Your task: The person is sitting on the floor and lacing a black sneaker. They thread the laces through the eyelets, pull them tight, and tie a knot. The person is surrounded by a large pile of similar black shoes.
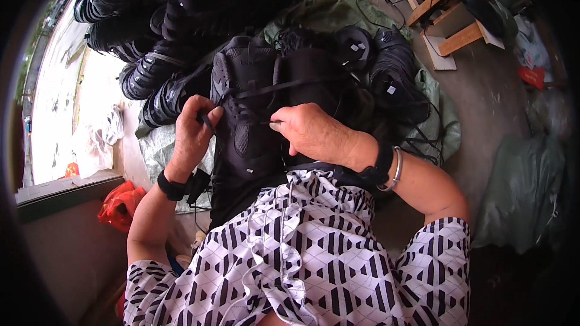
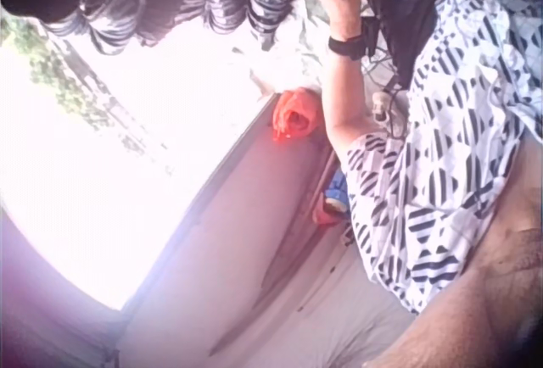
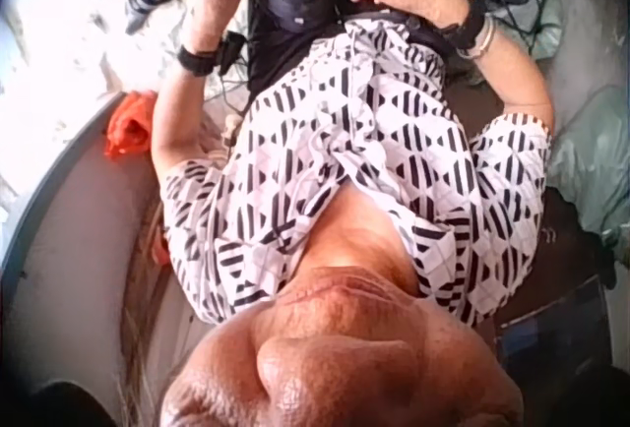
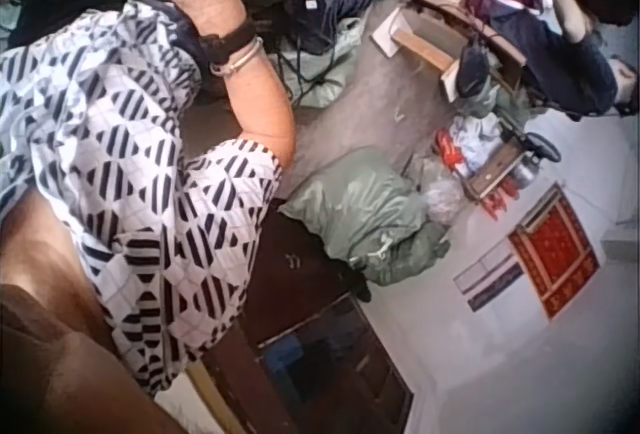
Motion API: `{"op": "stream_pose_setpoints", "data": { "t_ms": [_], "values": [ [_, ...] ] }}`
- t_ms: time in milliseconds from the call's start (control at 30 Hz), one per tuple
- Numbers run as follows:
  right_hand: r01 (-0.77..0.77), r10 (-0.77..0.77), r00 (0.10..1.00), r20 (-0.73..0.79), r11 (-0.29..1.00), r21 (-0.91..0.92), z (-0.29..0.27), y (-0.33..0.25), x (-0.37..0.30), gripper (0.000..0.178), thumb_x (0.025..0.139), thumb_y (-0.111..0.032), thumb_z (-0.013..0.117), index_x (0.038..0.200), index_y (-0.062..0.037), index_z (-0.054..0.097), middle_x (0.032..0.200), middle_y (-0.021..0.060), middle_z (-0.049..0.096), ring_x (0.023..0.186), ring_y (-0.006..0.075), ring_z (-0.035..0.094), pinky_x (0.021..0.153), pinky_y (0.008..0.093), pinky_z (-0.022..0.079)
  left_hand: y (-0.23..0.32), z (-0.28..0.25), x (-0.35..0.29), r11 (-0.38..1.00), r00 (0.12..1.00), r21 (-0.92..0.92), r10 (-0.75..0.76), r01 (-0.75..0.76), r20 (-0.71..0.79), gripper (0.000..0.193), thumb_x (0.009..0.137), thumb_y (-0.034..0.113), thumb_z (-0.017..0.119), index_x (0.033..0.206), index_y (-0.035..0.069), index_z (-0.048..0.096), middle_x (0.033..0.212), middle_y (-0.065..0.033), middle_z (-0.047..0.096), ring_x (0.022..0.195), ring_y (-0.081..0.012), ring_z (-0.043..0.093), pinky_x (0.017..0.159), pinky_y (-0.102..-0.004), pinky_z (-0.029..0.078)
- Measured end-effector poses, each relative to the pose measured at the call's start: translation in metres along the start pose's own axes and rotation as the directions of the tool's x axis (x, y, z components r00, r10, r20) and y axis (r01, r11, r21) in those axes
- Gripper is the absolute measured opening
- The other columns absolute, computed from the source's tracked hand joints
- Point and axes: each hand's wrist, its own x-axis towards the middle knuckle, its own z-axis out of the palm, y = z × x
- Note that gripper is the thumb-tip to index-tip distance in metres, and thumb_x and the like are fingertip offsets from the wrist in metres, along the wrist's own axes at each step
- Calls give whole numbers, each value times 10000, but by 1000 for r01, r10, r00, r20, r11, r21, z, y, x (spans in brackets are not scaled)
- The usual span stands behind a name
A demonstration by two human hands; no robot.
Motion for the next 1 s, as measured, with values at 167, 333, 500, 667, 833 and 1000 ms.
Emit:
{"op": "stream_pose_setpoints", "data": {
  "t_ms": [167, 333, 500, 667, 833, 1000],
  "values": [
    [259, -278, 960, 40, 824, -504, -1, 10, 6, 152, 852, -71, 625, 948, 45, 650, 808, 170, 637, 697, 290, 648, 662, 366, 524, 0, -5, 3, 996, 996, -86, 20, -27, -86, 142, 883, 77, 652, 883, 12, 526, 801, -59, 560, 750, -145, 540, 706, -269, 449],
    [214, -289, 955, -65, 824, -525, -17, 7, -3, 114, 797, -91, 702, 847, 11, 686, 783, 129, 612, 697, 263, 617, 643, 324, 487, 5, -14, 15, 829, 992, -545, -106, 126, 69, 111, 962, 137, 554, 961, 36, 508, 752, 15, 519, 683, -47, 508, 635, -197, 421],
    [198, -246, 941, -230, 957, -214, -29, 0, 4, 110, 765, -1, 716, 870, 7, 684, 845, 38, 597, 765, 126, 590, 665, 245, 464, -5, -34, 40, 448, 952, -861, -281, 240, 119, 149, 955, 105, 506, 1100, 88, 532, 628, 92, 344, 481, -7, 268, 437, -193, 217],
    [258, -297, 953, -68, 906, -336, -26, -4, 10, 143, 776, 19, 679, 916, -8, 681, 849, 36, 619, 777, 124, 606, 693, 247, 480, -34, -89, 64, 296, 965, -954, -259, 44, -36, 119, 963, 86, 491, 1055, 110, 562, 599, 77, 336, 475, -38, 282, 453, -211, 242],
    [281, -260, 948, -181, 955, 100, -19, -8, 26, 95, 861, -59, 647, 928, 0, 678, 792, 45, 679, 676, 106, 635, 638, 245, 500, -42, -147, 63, 475, 852, -877, -424, -80, -307, 138, 941, 37, 478, 1054, 93, 535, 639, 65, 341, 502, -44, 262, 488, -222, 250],
    [290, -374, 809, -454, 925, -245, -21, -6, 32, 83, 908, -95, 620, 915, -12, 622, 742, 44, 655, 645, 89, 603, 589, 246, 471, -48, -144, 50, 533, 900, -842, -404, 83, -167, 348, 996, 99, 476, 1334, 26, 442, 664, 69, 309, 529, -29, 276, 477, -196, 250]
  ]
}}
